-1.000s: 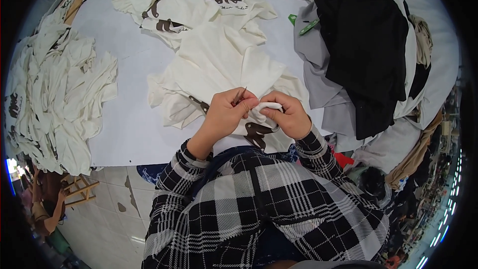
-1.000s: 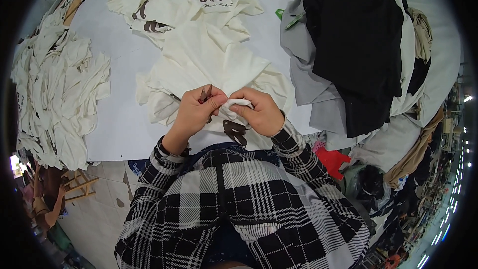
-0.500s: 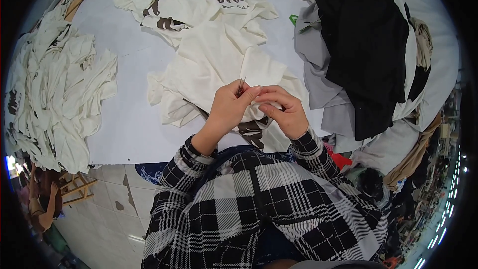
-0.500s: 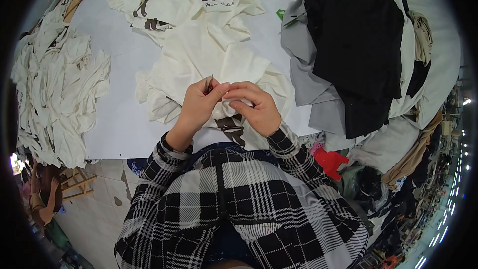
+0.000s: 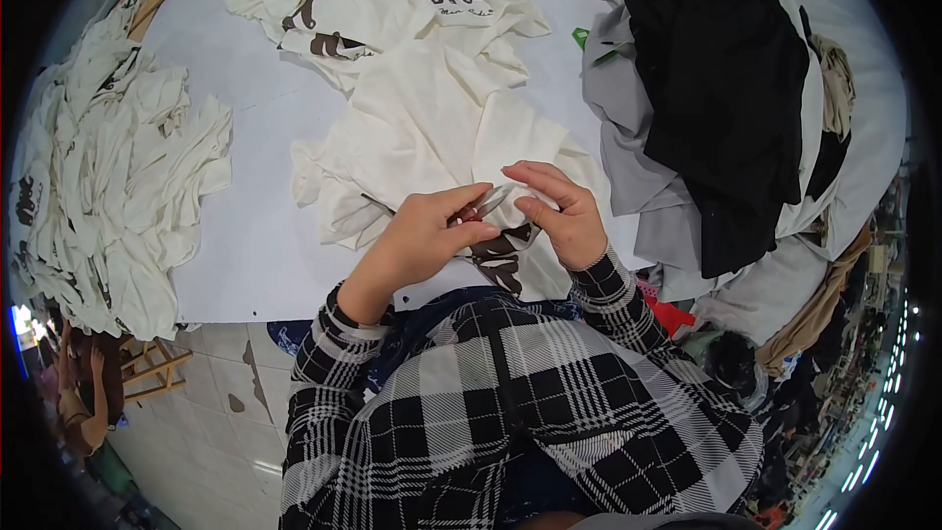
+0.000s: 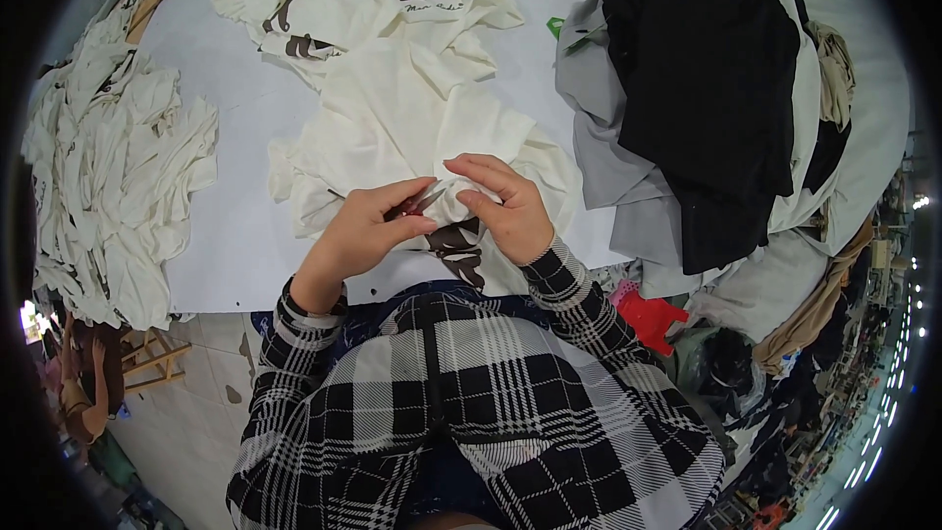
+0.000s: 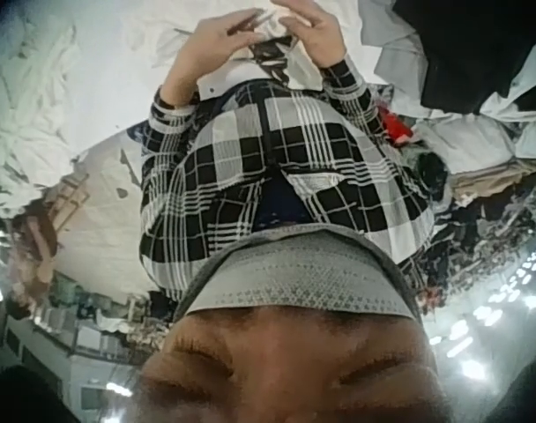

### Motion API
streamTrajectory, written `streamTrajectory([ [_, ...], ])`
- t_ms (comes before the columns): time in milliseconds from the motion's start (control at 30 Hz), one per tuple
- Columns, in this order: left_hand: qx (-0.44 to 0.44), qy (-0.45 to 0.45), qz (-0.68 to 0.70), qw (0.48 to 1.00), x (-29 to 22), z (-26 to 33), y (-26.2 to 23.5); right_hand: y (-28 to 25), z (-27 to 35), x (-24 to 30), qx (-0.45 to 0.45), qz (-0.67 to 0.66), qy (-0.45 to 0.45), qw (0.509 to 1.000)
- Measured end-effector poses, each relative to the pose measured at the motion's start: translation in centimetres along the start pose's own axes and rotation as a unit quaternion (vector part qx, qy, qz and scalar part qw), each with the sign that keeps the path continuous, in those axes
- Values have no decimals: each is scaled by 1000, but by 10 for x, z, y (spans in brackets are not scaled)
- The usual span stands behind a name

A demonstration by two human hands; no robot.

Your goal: Trimming loose threads from printed t-shirts using thread snips.

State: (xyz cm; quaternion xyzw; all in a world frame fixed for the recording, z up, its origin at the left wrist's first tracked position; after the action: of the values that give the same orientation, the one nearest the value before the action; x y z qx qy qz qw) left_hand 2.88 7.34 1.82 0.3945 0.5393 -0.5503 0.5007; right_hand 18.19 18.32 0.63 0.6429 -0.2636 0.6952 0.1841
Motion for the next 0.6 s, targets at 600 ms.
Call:
streamTrajectory([
  [600,-4,-30,42,999,15,-7,6,4,3,-2,18,53,-49,997],
])
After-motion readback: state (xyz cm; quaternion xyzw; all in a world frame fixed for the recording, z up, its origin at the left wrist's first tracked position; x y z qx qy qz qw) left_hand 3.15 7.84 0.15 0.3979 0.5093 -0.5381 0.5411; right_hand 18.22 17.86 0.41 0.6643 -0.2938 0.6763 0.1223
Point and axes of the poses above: each hand's wrist, its own z-axis away from the middle knuckle, its own y-axis out of the palm, x = y × z, the point moved 2 cm from there along -z, towards the middle knuckle, and after that the axes turned 2 degrees about x, right-handed, at the moved point
